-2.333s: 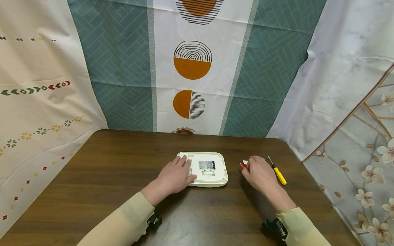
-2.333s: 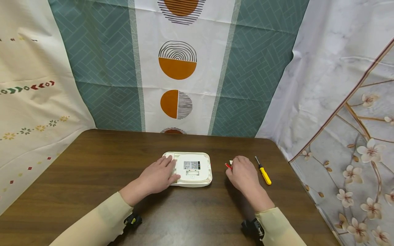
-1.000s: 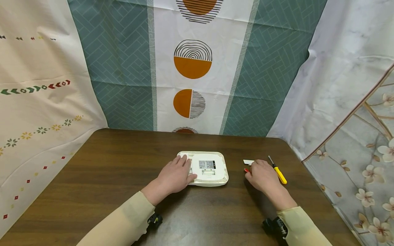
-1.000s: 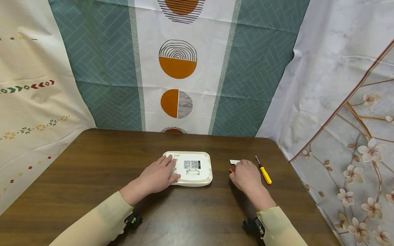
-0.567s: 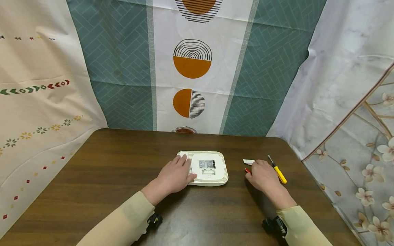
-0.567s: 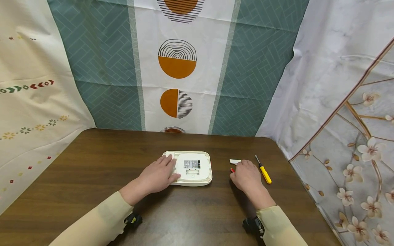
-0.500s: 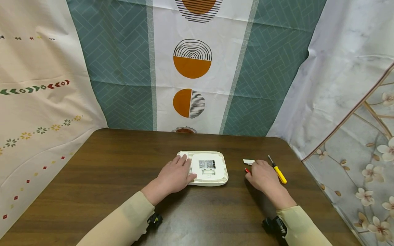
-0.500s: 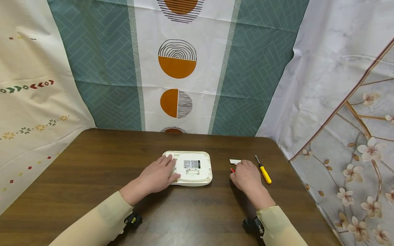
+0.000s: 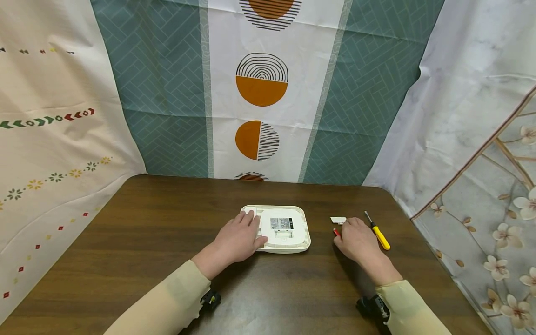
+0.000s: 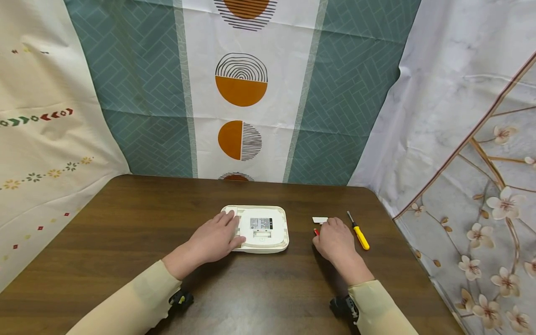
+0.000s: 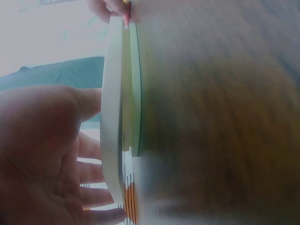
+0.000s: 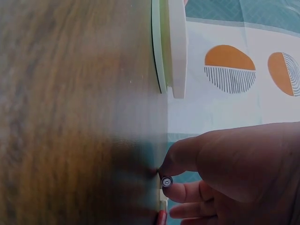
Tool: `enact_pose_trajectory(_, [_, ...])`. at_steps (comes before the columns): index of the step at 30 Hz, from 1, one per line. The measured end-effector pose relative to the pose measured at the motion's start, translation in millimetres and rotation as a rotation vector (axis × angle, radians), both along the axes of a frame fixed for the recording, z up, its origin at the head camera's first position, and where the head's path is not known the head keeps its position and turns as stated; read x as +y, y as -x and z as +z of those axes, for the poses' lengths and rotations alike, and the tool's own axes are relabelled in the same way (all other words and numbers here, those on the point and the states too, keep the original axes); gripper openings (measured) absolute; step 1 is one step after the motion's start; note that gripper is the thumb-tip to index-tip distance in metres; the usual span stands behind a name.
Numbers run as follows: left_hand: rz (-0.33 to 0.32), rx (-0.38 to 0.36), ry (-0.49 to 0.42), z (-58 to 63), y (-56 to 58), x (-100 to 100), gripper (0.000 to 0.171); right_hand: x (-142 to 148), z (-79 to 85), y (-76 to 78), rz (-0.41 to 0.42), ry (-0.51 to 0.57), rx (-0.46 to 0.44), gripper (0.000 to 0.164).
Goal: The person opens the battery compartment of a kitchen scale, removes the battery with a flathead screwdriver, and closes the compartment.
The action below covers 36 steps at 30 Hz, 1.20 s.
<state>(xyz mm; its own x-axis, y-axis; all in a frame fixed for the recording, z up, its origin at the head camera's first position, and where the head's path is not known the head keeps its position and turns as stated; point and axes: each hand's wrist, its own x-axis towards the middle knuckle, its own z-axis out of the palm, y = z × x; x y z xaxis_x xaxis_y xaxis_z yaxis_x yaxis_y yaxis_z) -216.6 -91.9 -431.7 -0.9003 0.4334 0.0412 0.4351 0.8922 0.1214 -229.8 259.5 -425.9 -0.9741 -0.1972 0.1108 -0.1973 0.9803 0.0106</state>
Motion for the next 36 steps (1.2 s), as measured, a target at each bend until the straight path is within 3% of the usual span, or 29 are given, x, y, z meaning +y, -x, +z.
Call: enact_pose_trajectory(36, [-0.015,0.011,-0.004,2.5,-0.9,-0.1,0.072,-0.5,-0.5,-2.1,0.014,-0.033,-0.004,0.039])
